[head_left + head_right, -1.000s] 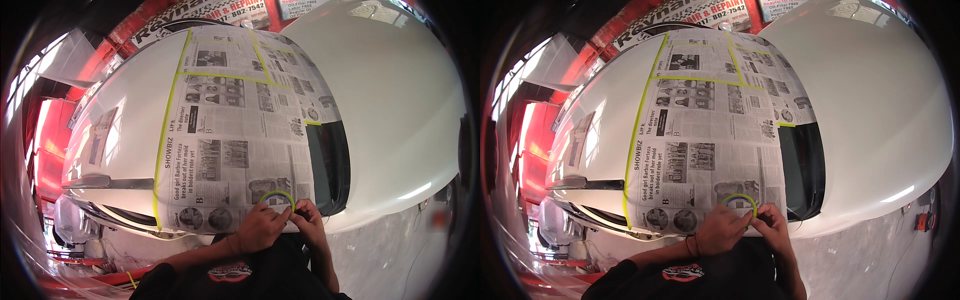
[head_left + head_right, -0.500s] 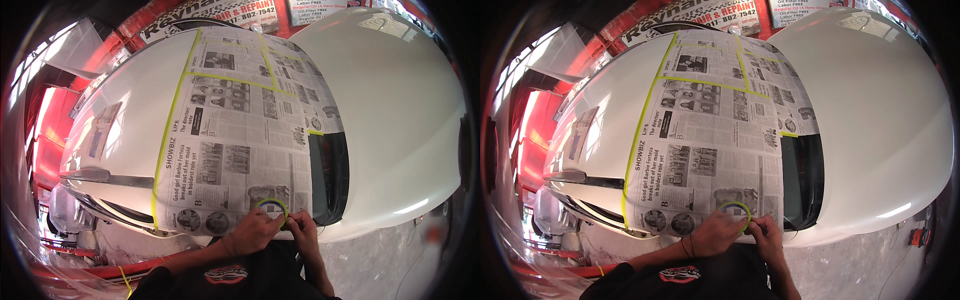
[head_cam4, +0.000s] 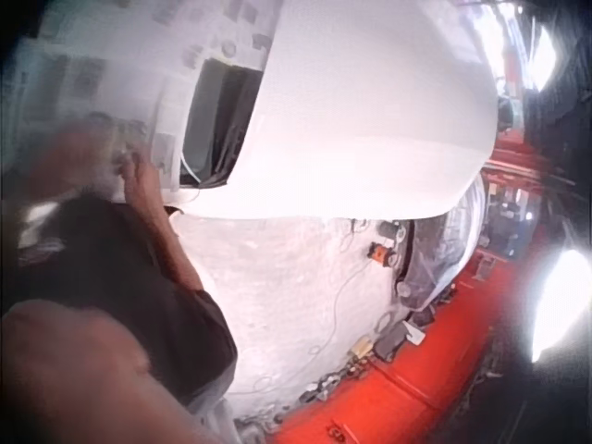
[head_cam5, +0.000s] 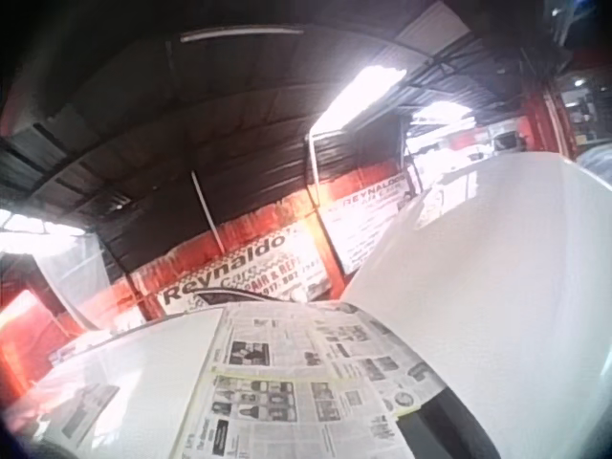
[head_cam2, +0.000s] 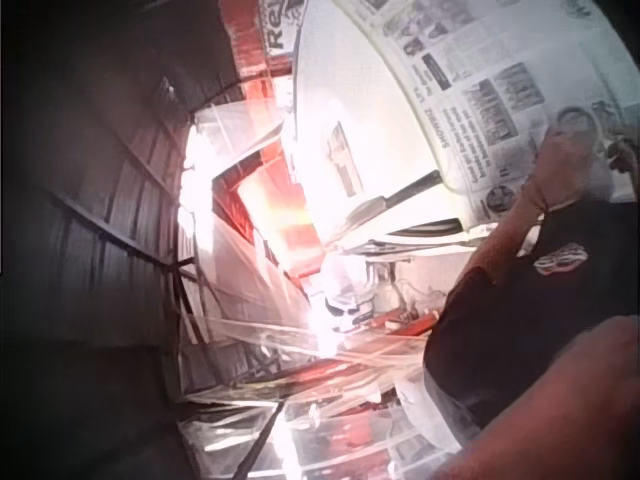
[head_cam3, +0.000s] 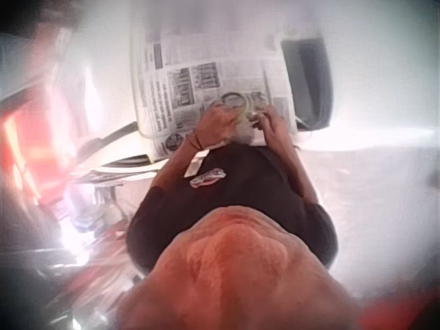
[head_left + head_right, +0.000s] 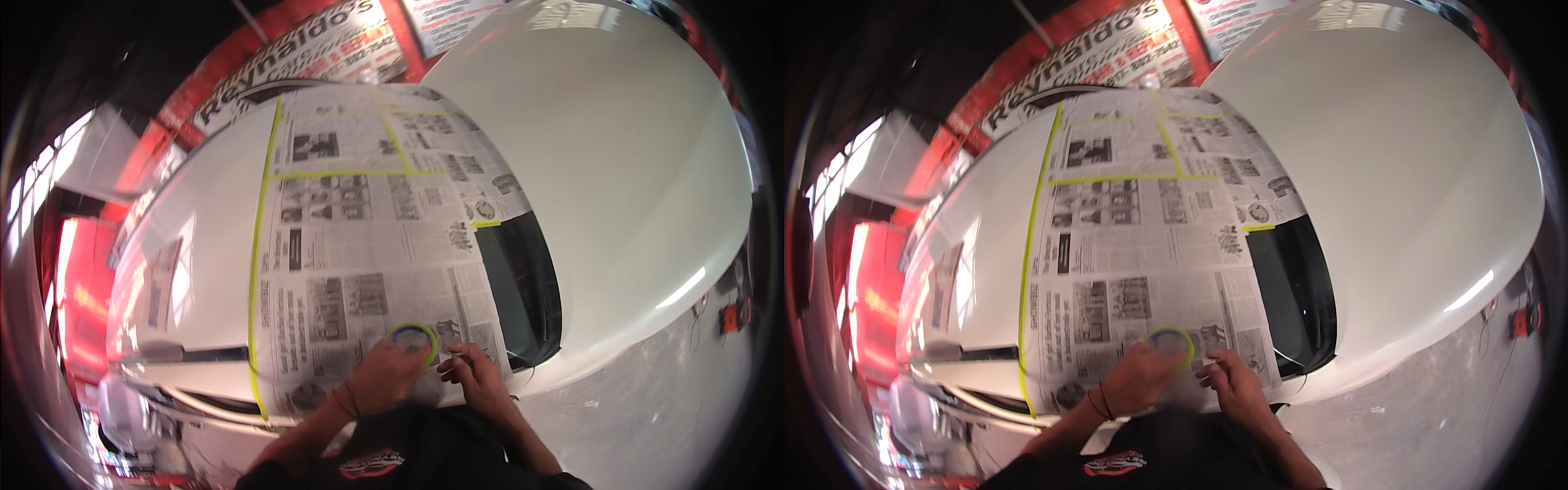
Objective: The person places newspaper sheets over the hood of a white car and secures them with yellow masking tape. They smooth the paper and apply tape along the edges to cover the surface completely.
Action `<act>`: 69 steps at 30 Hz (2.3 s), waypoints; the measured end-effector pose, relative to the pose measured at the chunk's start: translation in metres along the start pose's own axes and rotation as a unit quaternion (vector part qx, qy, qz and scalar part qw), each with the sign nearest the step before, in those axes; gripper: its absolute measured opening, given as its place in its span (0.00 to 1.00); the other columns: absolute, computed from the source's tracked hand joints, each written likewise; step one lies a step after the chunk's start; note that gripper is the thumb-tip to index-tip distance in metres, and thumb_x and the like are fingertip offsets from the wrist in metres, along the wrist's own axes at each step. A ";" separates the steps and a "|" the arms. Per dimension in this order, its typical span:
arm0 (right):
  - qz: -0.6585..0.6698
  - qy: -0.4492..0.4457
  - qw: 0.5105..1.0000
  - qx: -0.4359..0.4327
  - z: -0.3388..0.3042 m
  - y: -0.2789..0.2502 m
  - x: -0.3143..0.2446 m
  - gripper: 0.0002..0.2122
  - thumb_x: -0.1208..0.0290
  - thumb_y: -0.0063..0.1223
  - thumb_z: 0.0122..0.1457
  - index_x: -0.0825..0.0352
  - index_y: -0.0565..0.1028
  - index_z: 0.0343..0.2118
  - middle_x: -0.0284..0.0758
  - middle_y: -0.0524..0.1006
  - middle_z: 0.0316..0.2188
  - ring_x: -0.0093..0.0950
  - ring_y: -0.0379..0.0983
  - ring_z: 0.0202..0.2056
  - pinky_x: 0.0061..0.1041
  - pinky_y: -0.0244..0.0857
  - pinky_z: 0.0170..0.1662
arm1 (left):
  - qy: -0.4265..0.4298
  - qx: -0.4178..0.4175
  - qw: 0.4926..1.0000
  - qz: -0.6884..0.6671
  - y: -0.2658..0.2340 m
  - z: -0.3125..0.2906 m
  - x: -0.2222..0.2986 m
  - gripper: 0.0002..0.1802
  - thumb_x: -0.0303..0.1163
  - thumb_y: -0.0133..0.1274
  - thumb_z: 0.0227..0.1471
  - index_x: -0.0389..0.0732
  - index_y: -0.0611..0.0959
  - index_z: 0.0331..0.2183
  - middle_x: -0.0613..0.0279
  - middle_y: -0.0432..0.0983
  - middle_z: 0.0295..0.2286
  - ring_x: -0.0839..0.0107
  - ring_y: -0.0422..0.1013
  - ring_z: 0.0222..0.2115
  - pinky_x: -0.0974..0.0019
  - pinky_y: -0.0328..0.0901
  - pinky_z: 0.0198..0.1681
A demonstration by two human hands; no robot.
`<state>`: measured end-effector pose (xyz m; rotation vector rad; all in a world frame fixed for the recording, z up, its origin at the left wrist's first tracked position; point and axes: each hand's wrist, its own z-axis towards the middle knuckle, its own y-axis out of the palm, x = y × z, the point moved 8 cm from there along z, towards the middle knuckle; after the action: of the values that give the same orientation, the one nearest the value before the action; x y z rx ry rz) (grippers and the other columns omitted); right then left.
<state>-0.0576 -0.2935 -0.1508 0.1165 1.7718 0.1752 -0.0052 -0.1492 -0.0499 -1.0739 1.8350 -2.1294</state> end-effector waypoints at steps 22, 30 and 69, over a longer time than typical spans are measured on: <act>-0.201 -0.032 0.978 -0.033 -0.012 -0.008 0.012 0.18 0.53 0.51 0.70 0.68 0.73 0.41 0.41 0.86 0.29 0.43 0.85 0.34 0.40 0.77 0.40 | 0.012 -0.046 0.992 -0.117 0.044 -0.013 0.017 0.11 0.32 0.61 0.59 0.40 0.87 0.42 0.46 0.82 0.29 0.45 0.78 0.32 0.49 0.69 0.38; -0.224 -0.100 0.968 0.057 -0.003 -0.016 -0.010 0.16 0.54 0.50 0.70 0.62 0.75 0.46 0.36 0.86 0.28 0.43 0.84 0.33 0.42 0.77 0.41 | 0.134 -0.040 0.990 0.025 0.002 0.000 -0.012 0.14 0.32 0.60 0.59 0.41 0.87 0.47 0.50 0.80 0.26 0.49 0.76 0.26 0.48 0.68 0.33; -0.181 -0.248 0.948 0.082 0.023 -0.087 -0.139 0.32 0.49 0.72 0.56 0.64 0.74 0.58 0.41 0.73 0.60 0.44 0.71 0.60 0.48 0.65 0.61 | 0.226 -0.119 0.932 0.256 -0.125 0.139 0.125 0.12 0.38 0.67 0.54 0.45 0.83 0.26 0.61 0.76 0.17 0.58 0.75 0.21 0.58 0.66 0.39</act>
<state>-0.0048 -0.4017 -0.0374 -0.0450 1.2723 -0.2508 0.0263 -0.2963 0.1173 -0.0737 2.2890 -1.9620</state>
